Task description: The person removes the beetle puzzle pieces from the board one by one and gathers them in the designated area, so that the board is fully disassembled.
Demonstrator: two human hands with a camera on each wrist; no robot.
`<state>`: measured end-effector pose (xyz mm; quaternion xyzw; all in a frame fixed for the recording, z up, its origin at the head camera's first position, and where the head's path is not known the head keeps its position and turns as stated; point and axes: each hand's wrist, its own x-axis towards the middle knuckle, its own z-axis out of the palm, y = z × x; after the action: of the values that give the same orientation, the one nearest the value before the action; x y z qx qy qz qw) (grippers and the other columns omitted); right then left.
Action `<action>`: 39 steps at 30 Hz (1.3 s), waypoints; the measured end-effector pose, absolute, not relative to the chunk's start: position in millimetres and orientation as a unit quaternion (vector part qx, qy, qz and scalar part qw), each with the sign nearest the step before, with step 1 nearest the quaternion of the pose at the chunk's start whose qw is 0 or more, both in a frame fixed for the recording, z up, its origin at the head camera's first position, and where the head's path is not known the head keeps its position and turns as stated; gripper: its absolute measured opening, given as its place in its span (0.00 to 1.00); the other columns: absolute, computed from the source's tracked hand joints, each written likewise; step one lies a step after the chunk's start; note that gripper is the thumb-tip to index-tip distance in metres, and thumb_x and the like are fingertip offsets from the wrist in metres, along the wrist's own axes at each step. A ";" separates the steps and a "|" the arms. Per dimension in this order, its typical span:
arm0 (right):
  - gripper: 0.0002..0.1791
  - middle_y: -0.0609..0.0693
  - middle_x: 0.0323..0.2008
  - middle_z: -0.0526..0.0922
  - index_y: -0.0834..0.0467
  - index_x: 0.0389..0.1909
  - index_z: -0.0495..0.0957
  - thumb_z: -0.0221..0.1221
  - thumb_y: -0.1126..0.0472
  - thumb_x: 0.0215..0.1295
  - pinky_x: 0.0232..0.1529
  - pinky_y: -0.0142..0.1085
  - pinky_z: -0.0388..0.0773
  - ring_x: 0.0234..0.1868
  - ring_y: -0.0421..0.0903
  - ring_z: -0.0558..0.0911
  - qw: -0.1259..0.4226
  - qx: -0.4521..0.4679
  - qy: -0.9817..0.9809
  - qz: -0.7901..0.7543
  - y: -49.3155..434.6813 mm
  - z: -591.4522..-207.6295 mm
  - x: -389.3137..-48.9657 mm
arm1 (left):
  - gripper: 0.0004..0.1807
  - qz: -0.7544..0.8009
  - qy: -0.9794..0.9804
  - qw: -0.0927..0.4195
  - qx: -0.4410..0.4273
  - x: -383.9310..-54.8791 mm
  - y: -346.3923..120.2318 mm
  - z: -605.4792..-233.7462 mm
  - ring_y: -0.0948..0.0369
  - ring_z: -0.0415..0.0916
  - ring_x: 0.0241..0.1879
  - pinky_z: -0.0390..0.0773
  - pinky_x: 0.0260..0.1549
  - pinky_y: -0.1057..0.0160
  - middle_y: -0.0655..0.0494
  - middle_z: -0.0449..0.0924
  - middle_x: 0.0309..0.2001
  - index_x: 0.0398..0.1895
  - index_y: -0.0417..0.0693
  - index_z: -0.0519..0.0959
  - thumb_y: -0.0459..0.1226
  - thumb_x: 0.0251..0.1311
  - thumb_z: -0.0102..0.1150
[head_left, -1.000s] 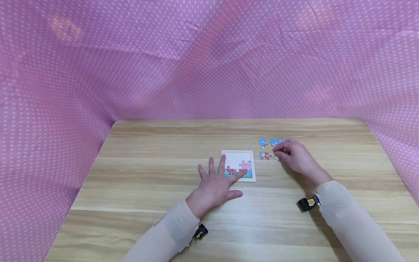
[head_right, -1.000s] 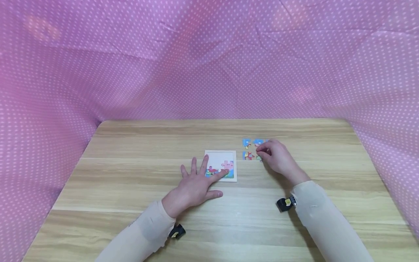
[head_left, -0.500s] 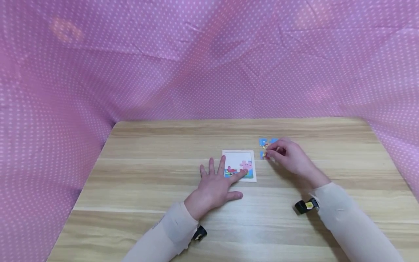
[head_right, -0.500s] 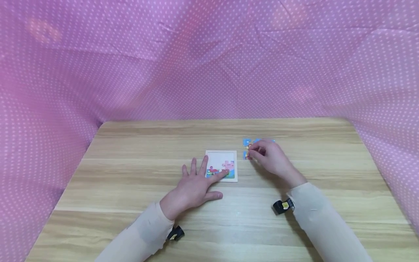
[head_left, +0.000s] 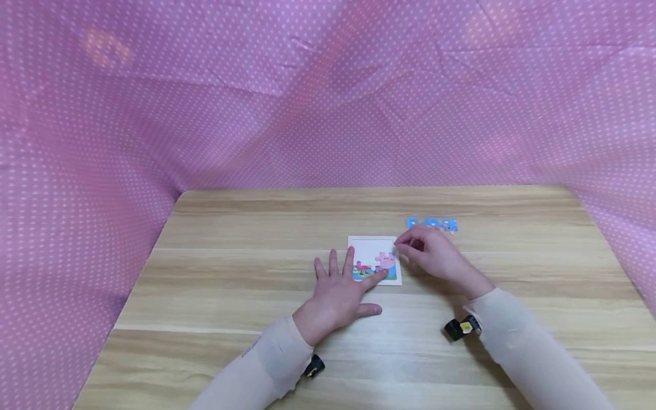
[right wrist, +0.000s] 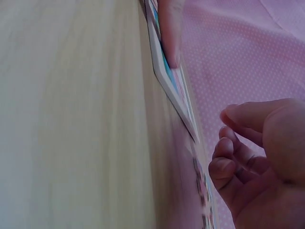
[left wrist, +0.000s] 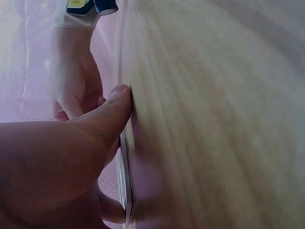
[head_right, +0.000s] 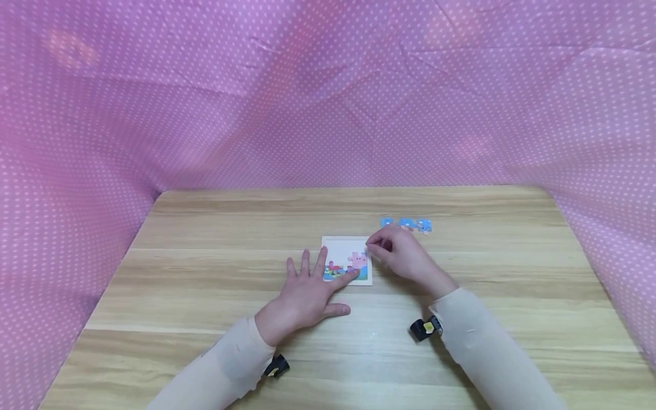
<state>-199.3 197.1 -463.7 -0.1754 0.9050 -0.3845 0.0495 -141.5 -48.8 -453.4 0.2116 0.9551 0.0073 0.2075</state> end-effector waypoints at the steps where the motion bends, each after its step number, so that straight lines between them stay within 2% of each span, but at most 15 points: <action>1: 0.08 0.51 0.40 0.86 0.58 0.50 0.89 0.65 0.63 0.76 0.41 0.33 0.79 0.40 0.45 0.79 0.051 -0.177 0.906 -0.382 195.1 -464.0 -198.9 | 0.42 0.007 0.955 0.209 0.212 -141.7 -48.4 -453.6 0.25 0.38 0.84 0.45 0.75 0.17 0.36 0.38 0.89 0.83 0.96 0.47 0.75 0.68 0.50; 9: 0.07 0.50 0.40 0.86 0.57 0.49 0.89 0.66 0.62 0.76 0.41 0.34 0.78 0.40 0.44 0.79 0.074 -0.175 0.904 -0.382 182.8 -467.8 -198.6 | 0.43 0.008 0.954 0.209 0.213 -142.0 -47.1 -457.2 0.24 0.39 0.84 0.45 0.74 0.15 0.35 0.38 0.89 0.82 0.98 0.45 0.75 0.68 0.50; 16: 0.07 0.51 0.44 0.87 0.56 0.50 0.89 0.66 0.62 0.76 0.45 0.38 0.79 0.42 0.46 0.79 0.092 -0.175 0.909 -0.368 174.5 -471.6 -199.3 | 0.42 -0.001 0.955 0.208 0.211 -140.7 -47.4 -453.5 0.25 0.39 0.84 0.48 0.74 0.16 0.37 0.37 0.89 0.83 0.97 0.47 0.75 0.68 0.50; 33: 0.06 0.52 0.45 0.86 0.55 0.47 0.90 0.66 0.62 0.76 0.49 0.43 0.80 0.44 0.48 0.81 0.088 -0.148 0.928 -0.331 162.0 -471.7 -200.9 | 0.42 -0.005 0.956 0.206 0.208 -140.7 -47.9 -454.5 0.25 0.39 0.84 0.47 0.74 0.15 0.38 0.38 0.89 0.82 0.97 0.47 0.75 0.68 0.50; 39: 0.06 0.52 0.44 0.85 0.56 0.46 0.90 0.65 0.62 0.76 0.46 0.41 0.80 0.42 0.47 0.80 0.095 -0.146 0.927 -0.332 159.8 -468.6 -200.8 | 0.42 -0.010 0.956 0.206 0.208 -141.0 -48.0 -453.7 0.26 0.40 0.84 0.48 0.73 0.15 0.38 0.38 0.89 0.82 0.97 0.47 0.75 0.68 0.49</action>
<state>-200.8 159.8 -468.6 -0.1456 0.9270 -0.3323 0.0952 -141.0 -48.0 -453.7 0.2081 0.9562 -0.0103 0.2057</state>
